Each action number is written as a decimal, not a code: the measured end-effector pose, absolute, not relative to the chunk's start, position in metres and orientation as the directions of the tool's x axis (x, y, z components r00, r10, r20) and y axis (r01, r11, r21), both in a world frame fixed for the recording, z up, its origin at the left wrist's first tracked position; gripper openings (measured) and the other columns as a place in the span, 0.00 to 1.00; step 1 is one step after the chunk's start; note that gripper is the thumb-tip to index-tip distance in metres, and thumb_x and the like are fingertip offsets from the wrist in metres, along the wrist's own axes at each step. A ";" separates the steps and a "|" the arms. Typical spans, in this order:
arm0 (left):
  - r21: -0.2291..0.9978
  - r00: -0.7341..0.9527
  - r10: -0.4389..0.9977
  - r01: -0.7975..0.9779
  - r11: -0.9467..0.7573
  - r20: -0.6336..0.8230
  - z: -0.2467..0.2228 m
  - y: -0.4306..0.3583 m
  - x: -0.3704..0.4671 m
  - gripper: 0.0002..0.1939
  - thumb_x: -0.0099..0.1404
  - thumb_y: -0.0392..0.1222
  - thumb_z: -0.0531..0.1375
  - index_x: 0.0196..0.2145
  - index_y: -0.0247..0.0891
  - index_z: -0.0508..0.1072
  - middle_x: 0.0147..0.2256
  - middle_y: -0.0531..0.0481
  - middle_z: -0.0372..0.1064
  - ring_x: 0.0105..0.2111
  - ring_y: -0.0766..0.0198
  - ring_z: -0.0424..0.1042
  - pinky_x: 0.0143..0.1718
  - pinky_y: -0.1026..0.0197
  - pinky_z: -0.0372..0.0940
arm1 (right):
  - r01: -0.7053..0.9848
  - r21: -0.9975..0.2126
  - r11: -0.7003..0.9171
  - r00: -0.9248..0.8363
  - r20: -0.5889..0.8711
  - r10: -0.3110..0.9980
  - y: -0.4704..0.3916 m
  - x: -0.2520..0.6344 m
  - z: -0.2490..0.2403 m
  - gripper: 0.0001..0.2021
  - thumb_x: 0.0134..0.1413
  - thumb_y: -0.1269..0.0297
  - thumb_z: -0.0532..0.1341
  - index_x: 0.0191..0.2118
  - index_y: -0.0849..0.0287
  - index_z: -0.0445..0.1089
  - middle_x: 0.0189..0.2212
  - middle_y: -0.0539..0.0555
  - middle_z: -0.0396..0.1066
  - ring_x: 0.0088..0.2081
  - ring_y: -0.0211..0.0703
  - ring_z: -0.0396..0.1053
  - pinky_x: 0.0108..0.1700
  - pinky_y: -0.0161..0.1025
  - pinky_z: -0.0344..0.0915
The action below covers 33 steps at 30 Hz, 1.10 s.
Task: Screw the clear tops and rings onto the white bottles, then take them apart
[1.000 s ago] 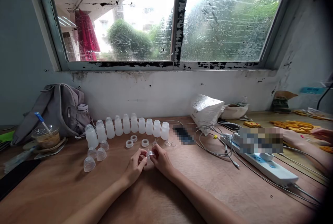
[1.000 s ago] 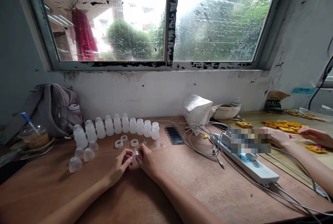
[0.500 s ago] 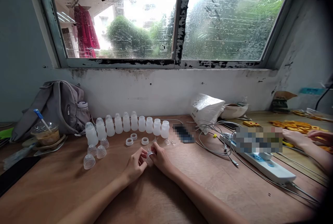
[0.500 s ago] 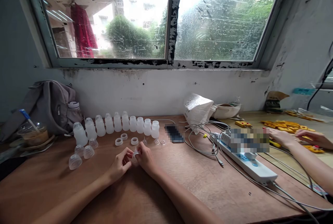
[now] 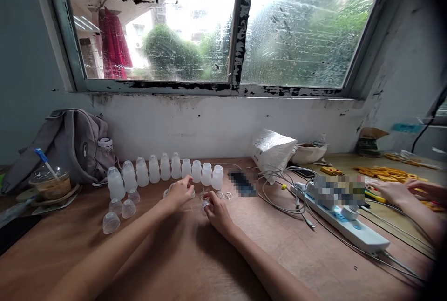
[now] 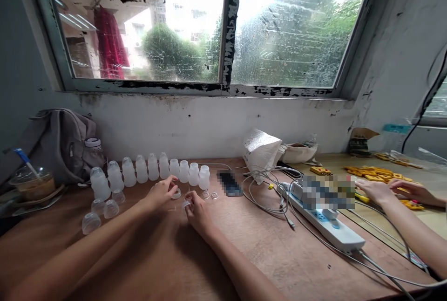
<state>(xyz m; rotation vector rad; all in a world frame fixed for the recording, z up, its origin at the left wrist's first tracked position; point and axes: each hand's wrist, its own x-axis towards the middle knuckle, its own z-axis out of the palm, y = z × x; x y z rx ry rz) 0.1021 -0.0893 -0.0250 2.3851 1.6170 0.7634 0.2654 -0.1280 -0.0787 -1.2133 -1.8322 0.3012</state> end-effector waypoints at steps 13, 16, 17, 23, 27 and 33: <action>0.290 0.153 0.889 0.910 -0.297 0.431 -0.023 -0.011 0.102 0.12 0.59 0.42 0.53 0.41 0.40 0.65 0.38 0.44 0.64 0.35 0.55 0.68 0.33 0.57 0.62 | 0.621 -0.569 0.539 -0.226 0.529 0.818 -0.131 0.267 -0.077 0.17 0.43 0.80 0.48 0.37 0.54 0.64 0.28 0.50 0.69 0.29 0.40 0.65 0.31 0.33 0.58; 0.256 0.176 0.838 0.902 -0.347 0.516 -0.024 -0.024 0.102 0.06 0.60 0.41 0.52 0.34 0.40 0.66 0.42 0.44 0.60 0.41 0.55 0.65 0.37 0.56 0.62 | 0.607 -0.607 0.513 -0.182 0.522 0.833 -0.133 0.266 -0.075 0.15 0.43 0.79 0.49 0.35 0.55 0.64 0.25 0.49 0.67 0.26 0.39 0.63 0.29 0.32 0.57; 0.246 0.182 0.817 0.898 -0.365 0.546 -0.024 -0.031 0.100 0.05 0.60 0.40 0.52 0.34 0.40 0.66 0.43 0.45 0.58 0.43 0.55 0.64 0.40 0.56 0.61 | 0.592 -0.632 0.500 -0.161 0.515 0.842 -0.133 0.266 -0.074 0.14 0.45 0.78 0.49 0.36 0.56 0.63 0.24 0.49 0.66 0.26 0.39 0.63 0.28 0.32 0.57; 0.242 0.218 0.566 0.742 -0.626 0.795 -0.036 -0.101 0.074 0.06 0.62 0.38 0.49 0.39 0.40 0.61 0.48 0.45 0.54 0.47 0.59 0.61 0.48 0.56 0.58 | 0.319 -0.837 0.445 -0.146 0.421 0.895 -0.137 0.263 -0.066 0.15 0.52 0.66 0.51 0.47 0.52 0.59 0.31 0.51 0.67 0.29 0.39 0.66 0.29 0.33 0.62; 0.275 0.265 0.572 0.674 -0.686 0.776 -0.047 -0.147 0.057 0.07 0.63 0.36 0.47 0.39 0.40 0.59 0.47 0.46 0.56 0.46 0.61 0.62 0.47 0.57 0.60 | 0.201 -0.879 0.433 -0.185 0.400 0.898 -0.138 0.261 -0.067 0.24 0.48 0.75 0.47 0.52 0.48 0.54 0.43 0.51 0.65 0.37 0.40 0.66 0.34 0.36 0.64; 0.312 0.309 0.616 0.649 -0.694 0.725 -0.063 -0.158 0.053 0.06 0.63 0.36 0.47 0.39 0.41 0.58 0.46 0.44 0.57 0.46 0.60 0.64 0.44 0.57 0.63 | 0.167 -0.877 0.451 -0.180 0.423 0.888 -0.140 0.255 -0.068 0.18 0.52 0.69 0.49 0.49 0.51 0.57 0.40 0.53 0.67 0.36 0.43 0.67 0.31 0.38 0.65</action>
